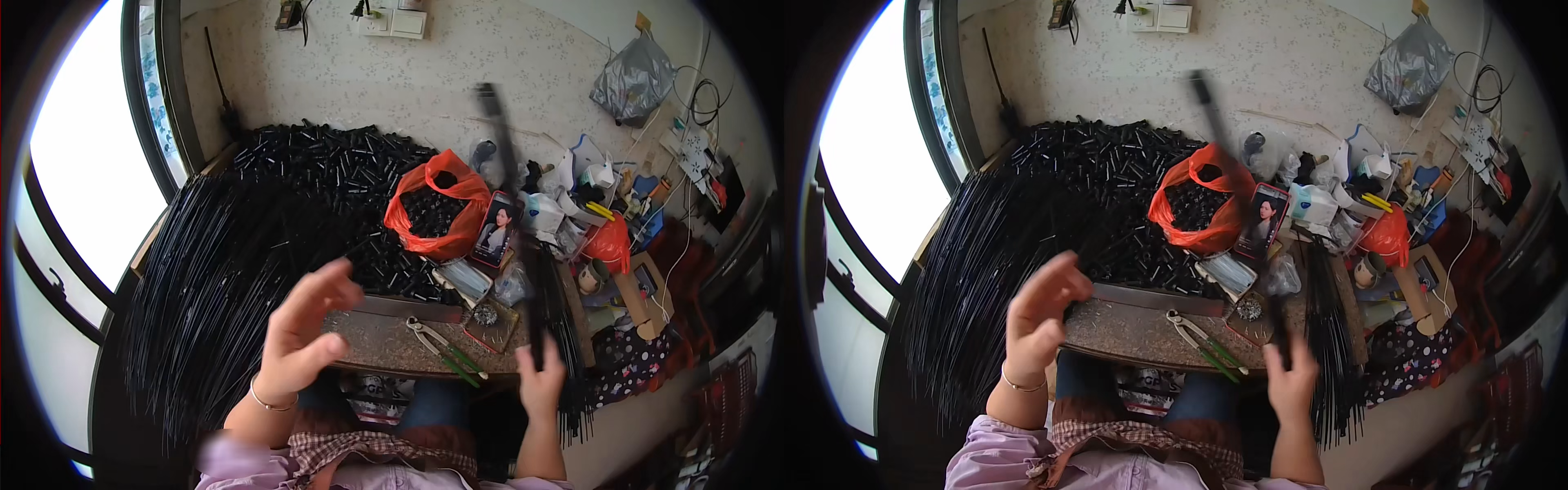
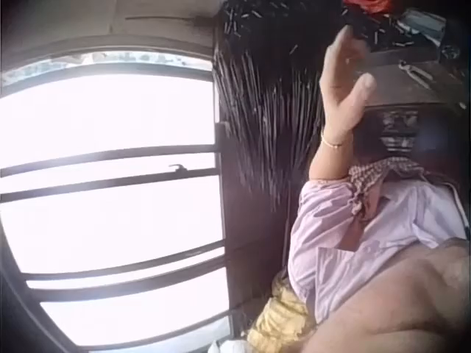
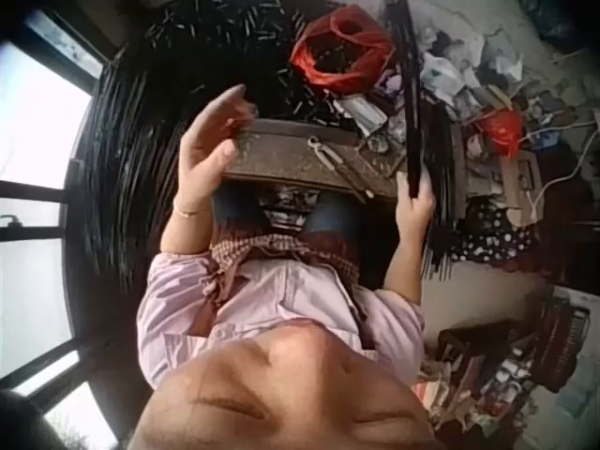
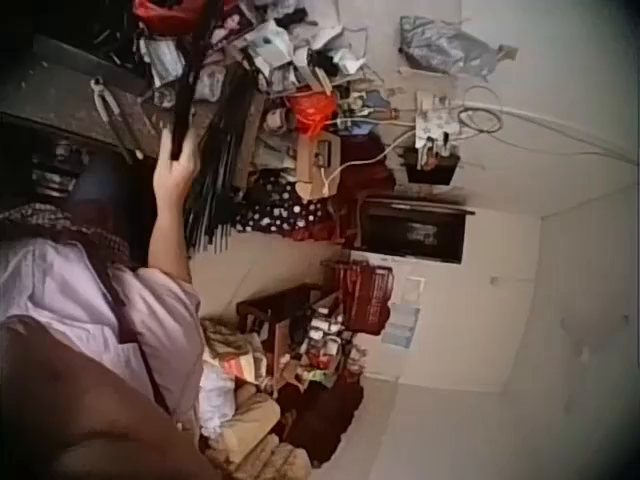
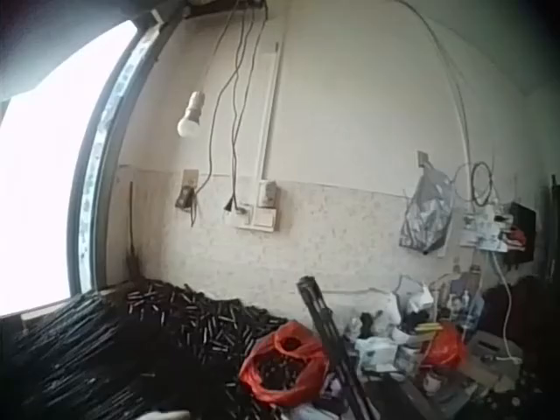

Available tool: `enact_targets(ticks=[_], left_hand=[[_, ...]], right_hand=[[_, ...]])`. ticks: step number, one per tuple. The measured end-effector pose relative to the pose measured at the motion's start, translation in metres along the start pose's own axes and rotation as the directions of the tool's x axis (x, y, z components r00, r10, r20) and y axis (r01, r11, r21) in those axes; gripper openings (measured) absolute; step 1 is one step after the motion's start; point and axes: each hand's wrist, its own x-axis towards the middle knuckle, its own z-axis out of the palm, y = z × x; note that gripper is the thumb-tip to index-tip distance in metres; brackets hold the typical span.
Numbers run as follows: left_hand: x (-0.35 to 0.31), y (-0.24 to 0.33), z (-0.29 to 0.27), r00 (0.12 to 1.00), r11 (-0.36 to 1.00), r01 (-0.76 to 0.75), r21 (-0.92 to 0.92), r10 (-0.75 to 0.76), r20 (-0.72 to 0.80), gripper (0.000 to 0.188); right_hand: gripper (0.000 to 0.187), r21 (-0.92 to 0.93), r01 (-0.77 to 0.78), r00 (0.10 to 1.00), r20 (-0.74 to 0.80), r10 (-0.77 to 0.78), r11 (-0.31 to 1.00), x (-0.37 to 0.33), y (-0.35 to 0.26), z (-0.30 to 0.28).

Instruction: Assembling bundles of black cables and securing them with connectors using a jig and pliers.

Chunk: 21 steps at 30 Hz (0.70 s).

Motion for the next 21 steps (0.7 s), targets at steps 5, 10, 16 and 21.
enact_targets(ticks=[5, 10, 16, 21], left_hand=[[-0.03, -0.025, -0.009, 0.926, 0.9, 0.264, 0.347, -0.337, 0.168, 0.025], [-0.058, -0.051, -0.049, 0.983, 0.626, 0.131, 0.768, -0.18, -0.021, 0.023], [-0.104, -0.063, -0.09, 0.963, 0.231, 0.257, 0.938, -0.138, -0.23, 0.025], [-0.119, -0.073, -0.113, 0.849, -0.13, 0.525, 0.841, 0.005, -0.529, 0.038]], right_hand=[[0.035, -0.677, -0.252, 0.953, -0.299, 0.054, 0.692, 0.04, 0.037, -0.055], [0.041, -0.818, -0.23, 0.957, -0.092, 0.275, 0.527, 0.036, 0.086, -0.029], [0.048, -0.873, -0.14, 0.956, 0.004, 0.293, 0.467, 0.001, 0.107, -0.016], [0.036, -0.794, 0.136, 0.991, 0.099, -0.095, 0.592, -0.01, 0.069, 0.014]])
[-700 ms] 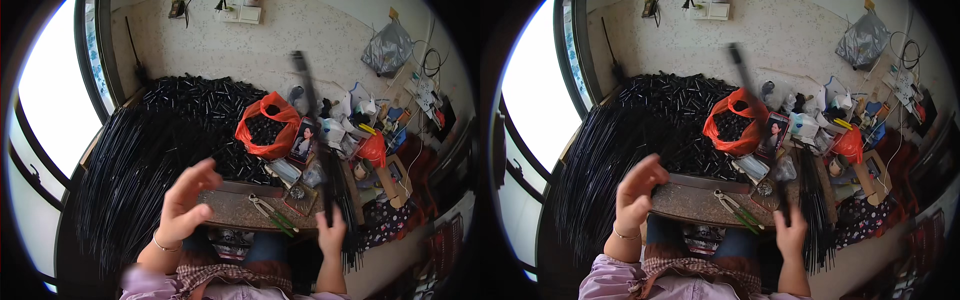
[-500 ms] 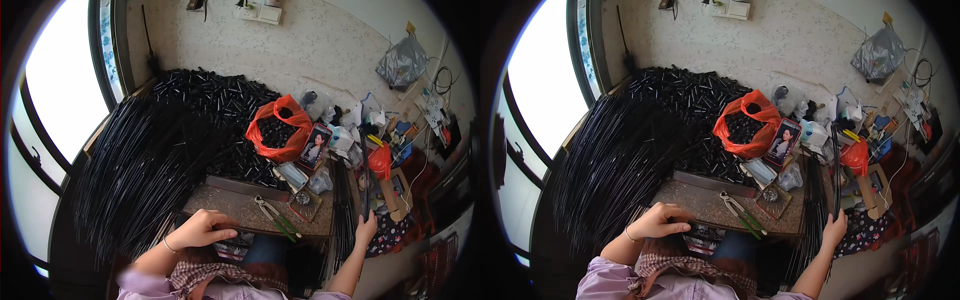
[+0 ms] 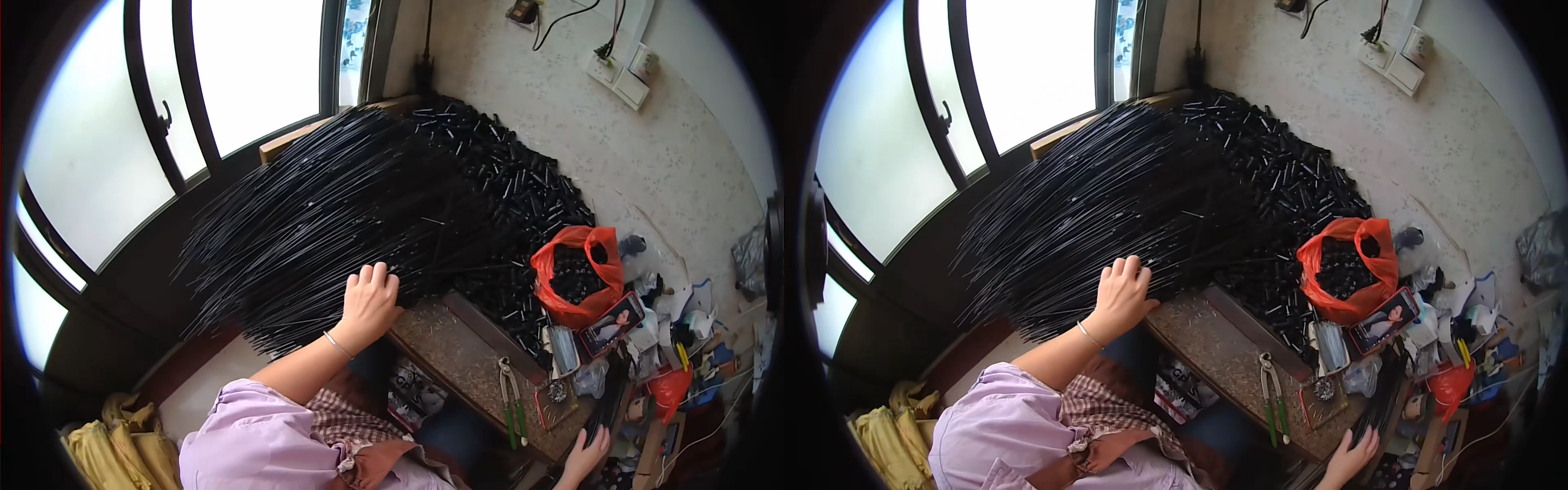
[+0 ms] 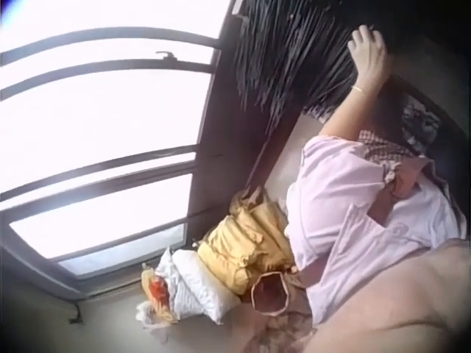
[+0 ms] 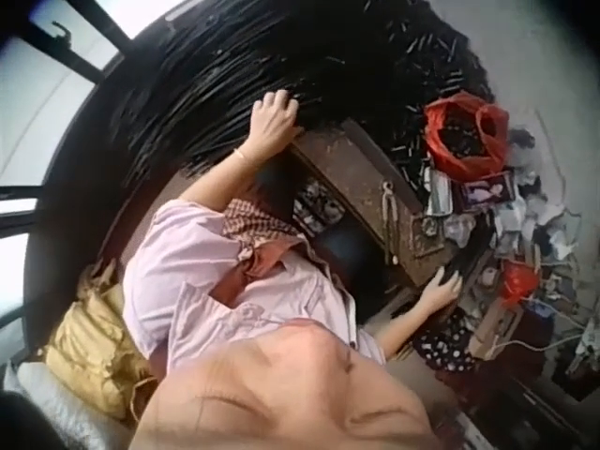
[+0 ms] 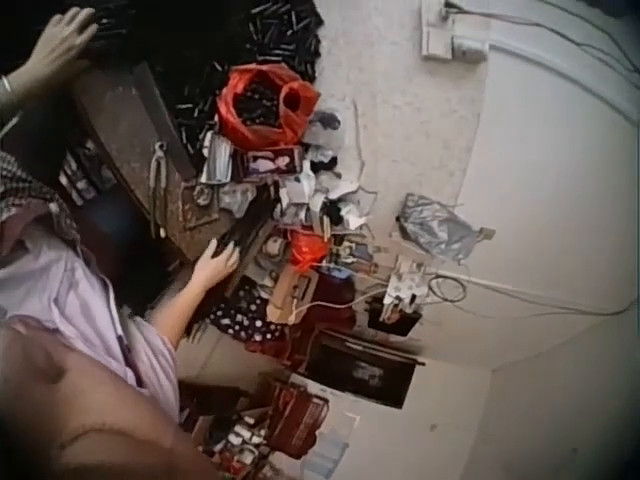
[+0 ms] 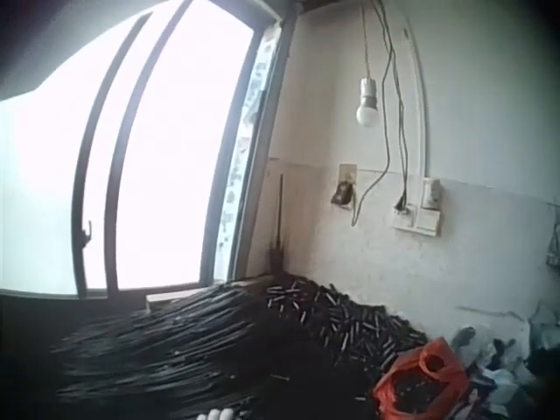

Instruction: Assembling bundles of black cables and securing them with connectors using a jig and pliers.

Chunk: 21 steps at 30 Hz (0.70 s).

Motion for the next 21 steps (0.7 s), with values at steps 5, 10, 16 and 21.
enact_targets(ticks=[5, 10, 16, 21], left_hand=[[-0.006, -0.033, 0.035, 0.999, 0.999, -0.023, 0.03, 0.021, 0.049, 0.025], [0.018, -0.06, 0.039, 0.989, 0.982, 0.07, -0.176, -0.091, -0.115, 0.018], [0.018, -0.046, 0.033, 0.994, 0.99, 0.109, -0.093, -0.11, -0.004, 0.028], [0.018, -0.028, 0.032, 0.999, 0.999, 0.03, -0.022, -0.031, -0.039, 0.02]], right_hand=[[0.029, 0.395, 0.376, 0.902, 0.05, -0.429, 0.838, -0.011, -0.109, 0.028], [0.029, 0.434, 0.512, 0.794, 0.092, -0.601, 0.742, -0.021, -0.145, 0.064], [0.03, 0.451, 0.465, 0.835, 0.062, -0.547, 0.762, -0.026, -0.138, 0.062], [0.029, 0.455, 0.46, 0.847, 0.033, -0.531, 0.763, -0.037, -0.131, 0.049]])
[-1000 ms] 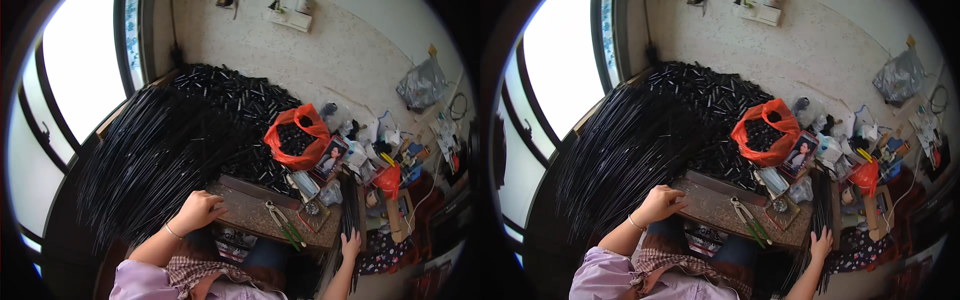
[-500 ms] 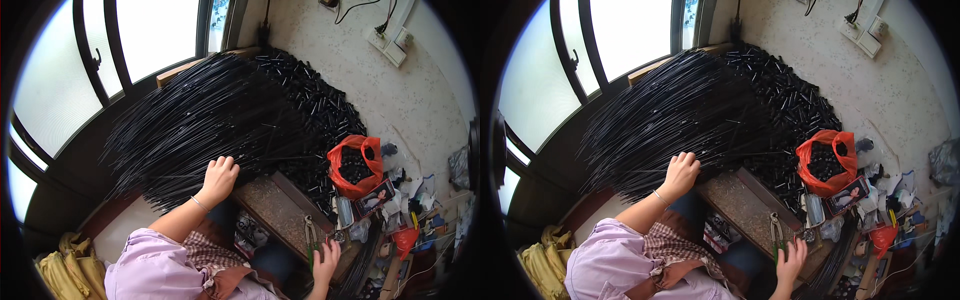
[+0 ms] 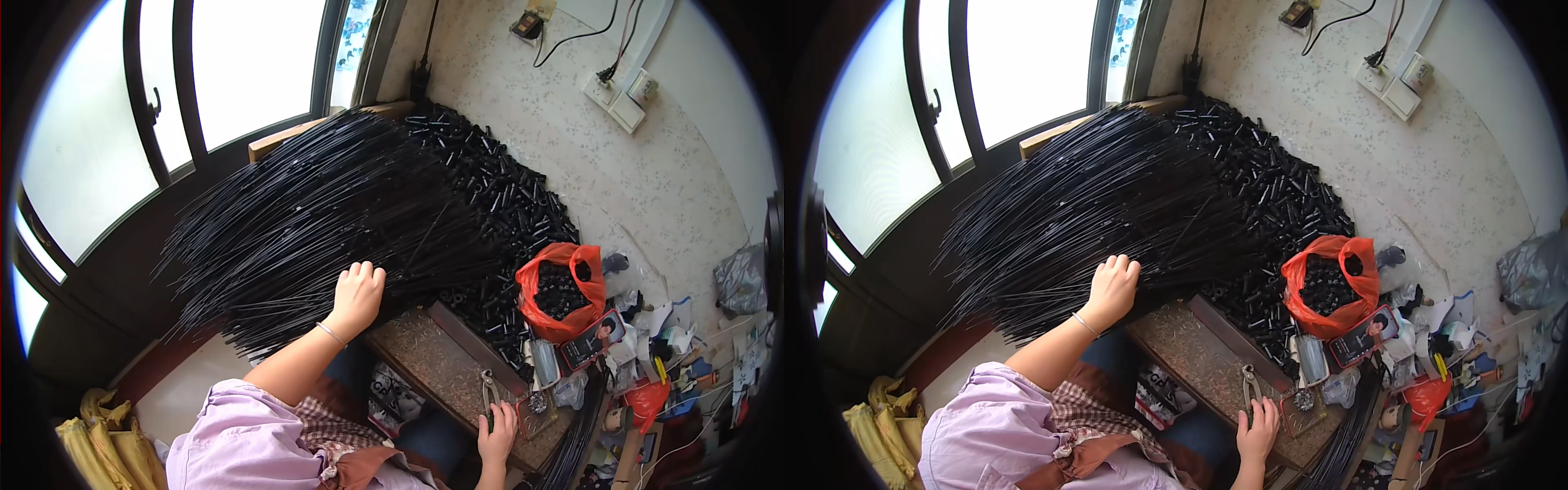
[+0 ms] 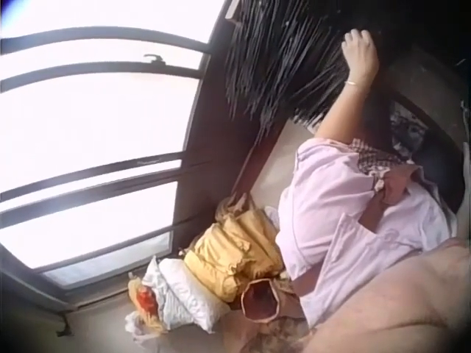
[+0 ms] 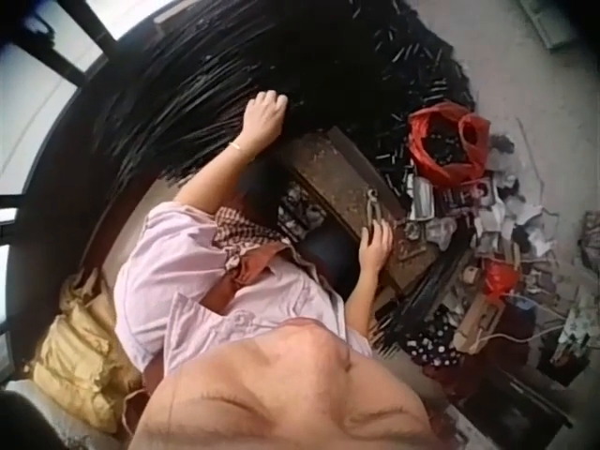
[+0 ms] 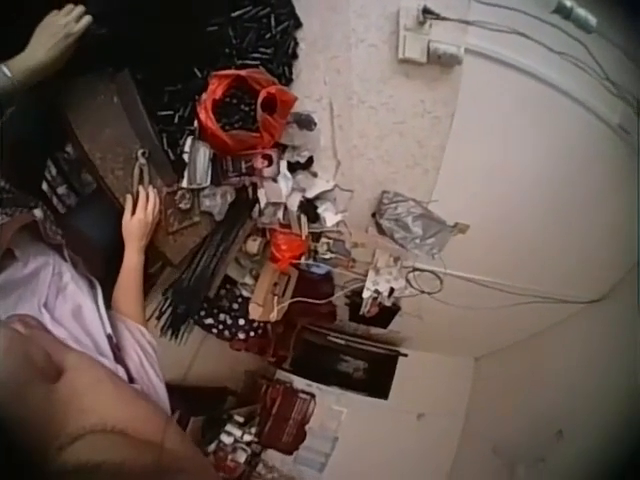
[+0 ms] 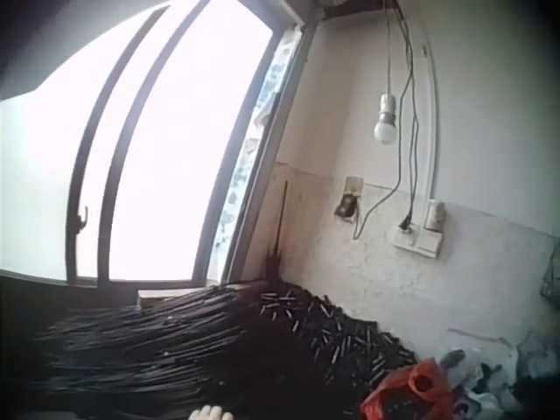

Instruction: Assembling bundles of black cables and securing them with connectors using a jig and pliers.

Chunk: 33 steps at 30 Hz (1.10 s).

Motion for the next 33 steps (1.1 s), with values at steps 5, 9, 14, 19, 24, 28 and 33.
enact_targets(ticks=[5, 9, 14, 19, 24, 28, 33], left_hand=[[0.012, 0.006, -0.021, 0.992, 0.982, 0.093, -0.167, -0.077, 0.099, 0.021], [0.016, 0.015, -0.037, 0.988, 0.956, 0.143, -0.256, -0.151, -0.014, 0.018], [0.021, 0.026, -0.038, 0.991, 0.993, 0.094, -0.074, -0.086, 0.098, 0.016], [0.064, 0.059, -0.099, 0.983, 0.969, 0.182, -0.165, -0.184, 0.003, 0.02], [0.116, 0.086, -0.13, 0.997, 0.651, 0.023, -0.759, -0.072, -0.032, 0.018], [0.119, 0.127, -0.16, 0.982, 0.325, 0.18, -0.928, -0.014, 0.186, 0.023], [0.082, 0.161, -0.139, 0.987, 0.286, 0.097, -0.953, -0.148, 0.056, 0.018]], right_hand=[[0.029, 0.002, -0.012, 0.999, -0.031, 0.012, 1.0, -0.008, 0.011, -0.006], [0.029, 0.016, -0.002, 0.999, -0.047, 0.003, 1.0, -0.011, 0.018, -0.018], [0.028, 0.051, -0.012, 0.998, -0.059, 0.015, 0.999, -0.026, 0.023, -0.03], [0.028, 0.026, -0.044, 0.998, -0.036, 0.045, 0.999, -0.033, 0.029, -0.034], [0.027, 0.03, -0.092, 0.995, -0.024, 0.093, 0.995, -0.039, 0.016, -0.039], [0.025, 0.078, -0.13, 0.991, -0.017, 0.132, 0.988, -0.041, 0.008, -0.039], [0.024, 0.103, -0.193, 0.981, 0.006, 0.193, 0.976, -0.051, 0.002, -0.039]])
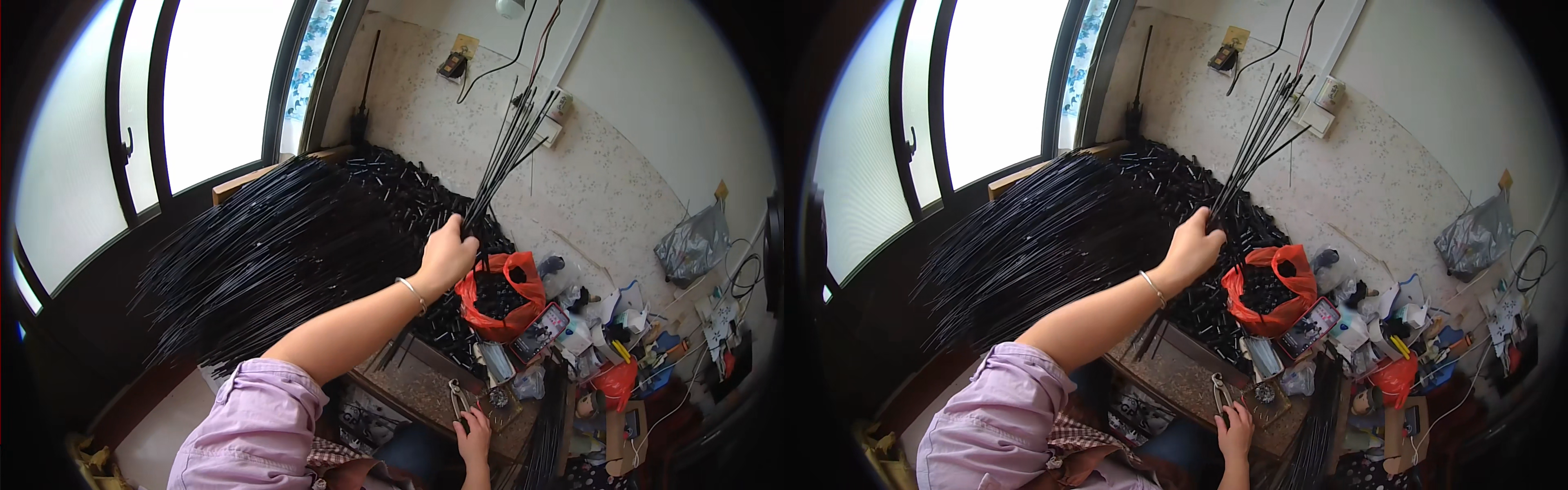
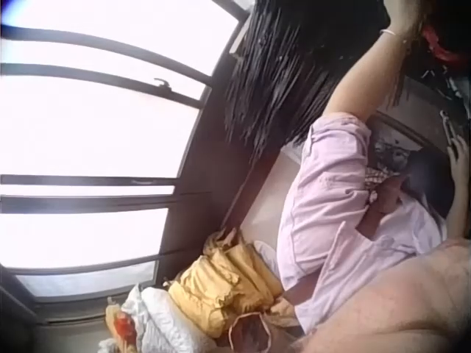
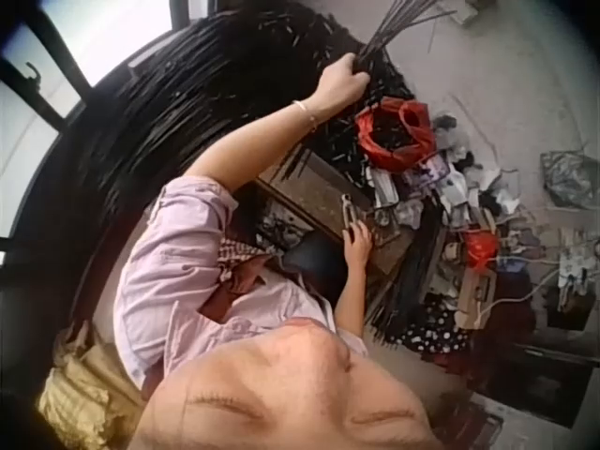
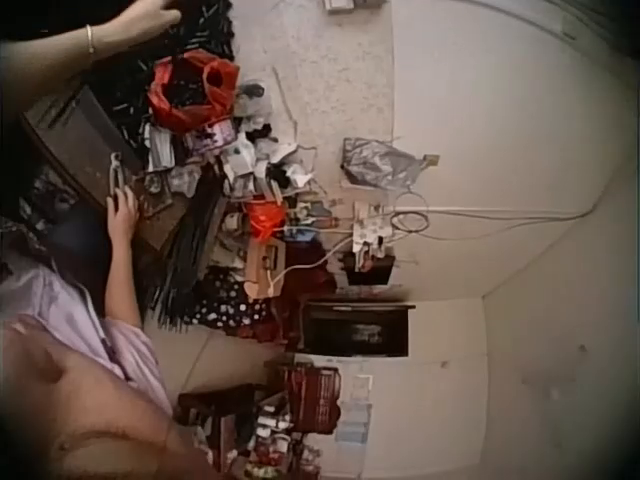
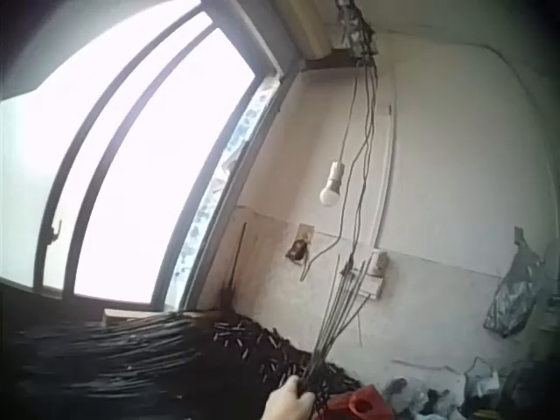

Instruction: Assembling bundles of black cables and securing them with connectors using a jig and pliers.

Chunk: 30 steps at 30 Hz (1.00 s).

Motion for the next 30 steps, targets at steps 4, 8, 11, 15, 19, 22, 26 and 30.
enact_targets(ticks=[4, 8, 11, 15, 19, 22, 26, 30], left_hand=[[-0.041, -0.031, 0.01, 0.998, 0.984, 0.008, -0.177, -0.019, -0.062, 0.02], [-0.065, -0.05, 0.015, 0.969, 0.918, 0.208, -0.338, -0.146, 0.2, 0.016], [-0.083, -0.046, 0.022, 1.0, 0.968, -0.019, -0.25, 0.024, 0.015, 0.02], [-0.085, -0.017, 0.024, 0.91, 0.746, 0.369, -0.555, -0.167, 0.38, 0.017], [-0.078, -0.011, -0.001, 0.833, 0.688, 0.488, -0.537, -0.183, 0.523, 0.019], [-0.073, -0.017, -0.013, 0.787, 0.784, 0.483, -0.39, -0.193, 0.586, 0.024], [-0.068, -0.017, -0.009, 0.745, 0.88, 0.408, -0.245, -0.165, 0.647, 0.027], [-0.04, -0.007, 0.002, 0.64, 0.673, 0.696, -0.25, -0.424, 0.642, 0.021]], right_hand=[[0.023, 0.026, -0.048, 0.999, 0.014, 0.047, 0.999, -0.007, -0.002, -0.009], [0.023, 0.109, 0.194, 0.965, -0.199, -0.17, 0.975, 0.0, -0.045, -0.022], [0.042, 0.37, 0.239, 0.946, -0.297, -0.129, 0.898, 0.013, -0.105, -0.017], [0.064, 0.343, 0.201, 0.927, -0.37, -0.065, 0.917, 0.05, -0.118, 0.005], [0.038, 0.929, -0.088, 0.994, 0.108, -0.035, 0.359, 0.043, -0.116, -0.008], [0.014, 0.984, -0.164, 0.984, 0.168, -0.057, 0.066, 0.042, -0.116, -0.017], [0.013, 0.971, -0.061, 0.998, 0.061, 0.008, 0.23, 0.054, -0.106, -0.018], [0.012, 0.851, 0.249, 0.955, -0.294, 0.028, 0.463, 0.08, -0.088, -0.026]])
